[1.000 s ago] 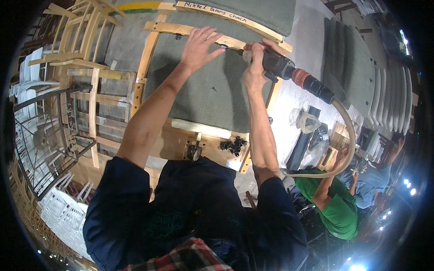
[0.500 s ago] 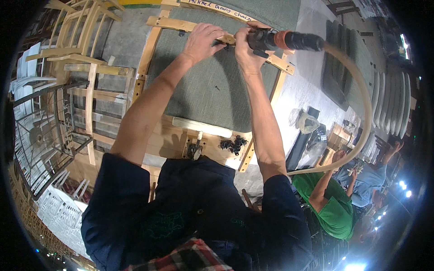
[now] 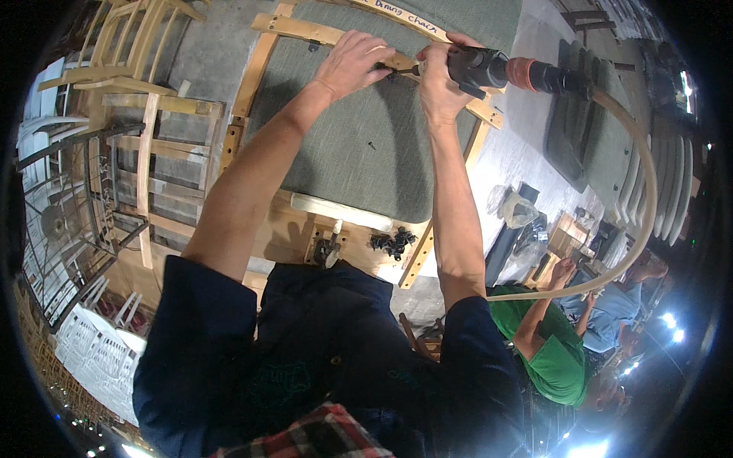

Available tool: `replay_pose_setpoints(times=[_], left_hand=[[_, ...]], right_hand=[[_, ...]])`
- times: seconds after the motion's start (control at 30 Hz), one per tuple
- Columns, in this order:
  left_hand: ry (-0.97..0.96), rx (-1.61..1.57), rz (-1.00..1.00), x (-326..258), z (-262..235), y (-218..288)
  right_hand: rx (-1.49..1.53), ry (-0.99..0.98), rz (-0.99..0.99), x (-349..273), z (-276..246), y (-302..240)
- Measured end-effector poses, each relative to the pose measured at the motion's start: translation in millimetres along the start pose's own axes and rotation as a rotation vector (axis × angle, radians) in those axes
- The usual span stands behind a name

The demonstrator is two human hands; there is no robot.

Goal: The person attaches a fabric seat cushion to a wooden chair frame using a pneumatic drill and screws. They position the cushion, insert screws, and drive them in, repeating the process for multiple fasteners.

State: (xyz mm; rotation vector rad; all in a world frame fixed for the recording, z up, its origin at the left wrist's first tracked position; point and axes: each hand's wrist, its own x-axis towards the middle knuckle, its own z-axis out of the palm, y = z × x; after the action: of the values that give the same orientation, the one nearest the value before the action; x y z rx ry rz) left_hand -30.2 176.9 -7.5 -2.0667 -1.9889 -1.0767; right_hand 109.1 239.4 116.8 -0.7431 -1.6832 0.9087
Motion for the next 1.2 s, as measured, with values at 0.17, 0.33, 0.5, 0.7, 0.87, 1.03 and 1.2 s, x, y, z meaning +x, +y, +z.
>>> replay_pose_setpoints(times=[0.17, 0.33, 0.5, 0.7, 0.87, 1.03, 1.2], left_hand=[[-0.025, -0.002, 0.002, -1, 0, 0], [-0.085, 0.066, -0.006, 1, -1, 0], [-0.093, 0.069, -0.019, 0, -1, 0], [-0.115, 0.08, -0.022, 0, 0, 2], [-0.132, 0.081, -0.018, 1, -2, 2], [-0.13, 0.099, -0.027, -1, 1, 1], [-0.144, 0.107, -0.021, 1, -2, 3]], right_hand=[[-0.092, -0.004, 0.053, -2, 1, -7], [-0.093, 0.001, 0.037, -3, 1, -7], [-0.088, 0.008, 0.035, -3, -3, -13], [-0.304, -0.053, -0.116, -2, -15, -3], [-0.239, -0.027, -0.045, -7, -9, -7], [-0.123, -0.004, 0.035, -9, -3, -10], [-0.145, -0.031, 0.009, -9, -6, -11]])
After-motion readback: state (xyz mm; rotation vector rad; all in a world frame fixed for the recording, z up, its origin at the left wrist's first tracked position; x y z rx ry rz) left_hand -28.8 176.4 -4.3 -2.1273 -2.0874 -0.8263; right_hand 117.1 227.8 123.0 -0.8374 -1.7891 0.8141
